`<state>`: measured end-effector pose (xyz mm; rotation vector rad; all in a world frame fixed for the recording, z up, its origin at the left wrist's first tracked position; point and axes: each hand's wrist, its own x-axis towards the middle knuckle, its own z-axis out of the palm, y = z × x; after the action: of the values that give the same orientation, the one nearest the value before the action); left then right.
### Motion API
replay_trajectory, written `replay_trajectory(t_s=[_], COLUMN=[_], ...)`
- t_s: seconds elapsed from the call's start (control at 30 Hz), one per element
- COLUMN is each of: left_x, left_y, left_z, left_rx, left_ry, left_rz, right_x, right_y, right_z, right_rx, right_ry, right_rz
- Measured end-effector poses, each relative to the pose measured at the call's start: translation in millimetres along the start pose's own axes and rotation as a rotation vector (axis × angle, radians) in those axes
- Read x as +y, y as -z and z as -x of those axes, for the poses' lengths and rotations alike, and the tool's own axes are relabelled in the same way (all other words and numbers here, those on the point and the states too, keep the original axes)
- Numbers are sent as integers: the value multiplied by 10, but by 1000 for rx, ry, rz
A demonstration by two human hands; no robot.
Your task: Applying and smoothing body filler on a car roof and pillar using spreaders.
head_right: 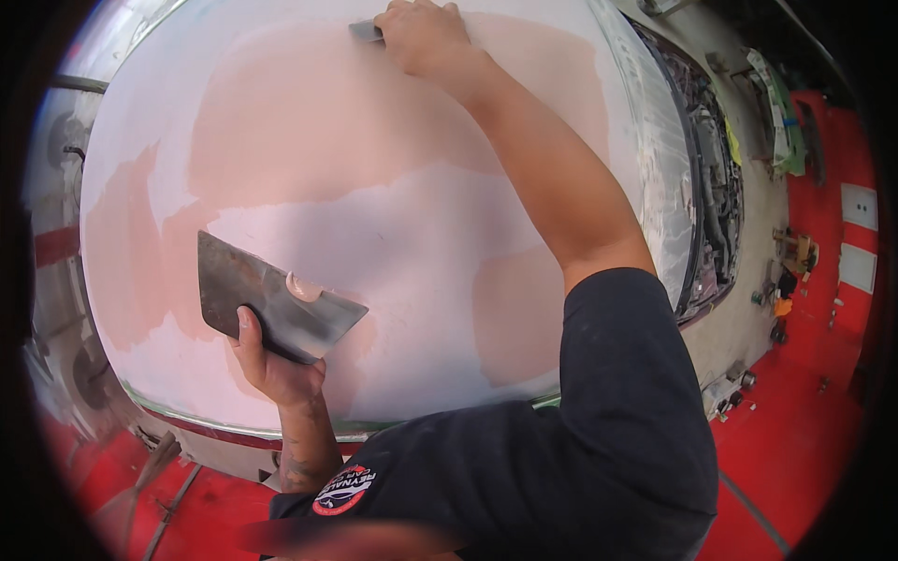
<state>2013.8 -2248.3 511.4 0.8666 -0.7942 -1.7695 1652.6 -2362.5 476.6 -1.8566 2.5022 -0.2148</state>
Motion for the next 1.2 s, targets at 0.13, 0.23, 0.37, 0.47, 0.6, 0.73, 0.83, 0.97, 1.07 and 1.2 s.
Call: replay_trajectory(t_s=[0.13,0.23,0.37,0.47,0.6,0.73,0.83,0.97,1.07,1.2], left_x=[-5,0,15,18,0,-24,-78,-286,-382,-309], left_y=[1,11,30,23,5,-6,-48,-224,-364,-433], left_z=[-17,-25,-41,-45,-39,-29,-35,-30,-21,97], left_rx=[60,116,144,164,197,171,138,115,41,13], left_ry=[-30,-49,-68,-64,-20,-22,-3,118,128,96], left_rz=[-4,-8,10,9,71,45,40,83,2,175], right_x=[-154,-200,-252,-301,-403,-472,-419,-527,-681,-222], right_y=[41,61,99,149,240,424,698,966,929,701], right_z=[348,642,1065,1397,1783,2047,2214,2454,2639,2567], right_rx=[-28,-8,24,18,-23,-153,-243,108,145,206], right_ry=[73,142,258,304,334,374,351,348,532,491], right_rz=[-91,-139,-170,-188,-193,-212,-218,-611,-837,-325])
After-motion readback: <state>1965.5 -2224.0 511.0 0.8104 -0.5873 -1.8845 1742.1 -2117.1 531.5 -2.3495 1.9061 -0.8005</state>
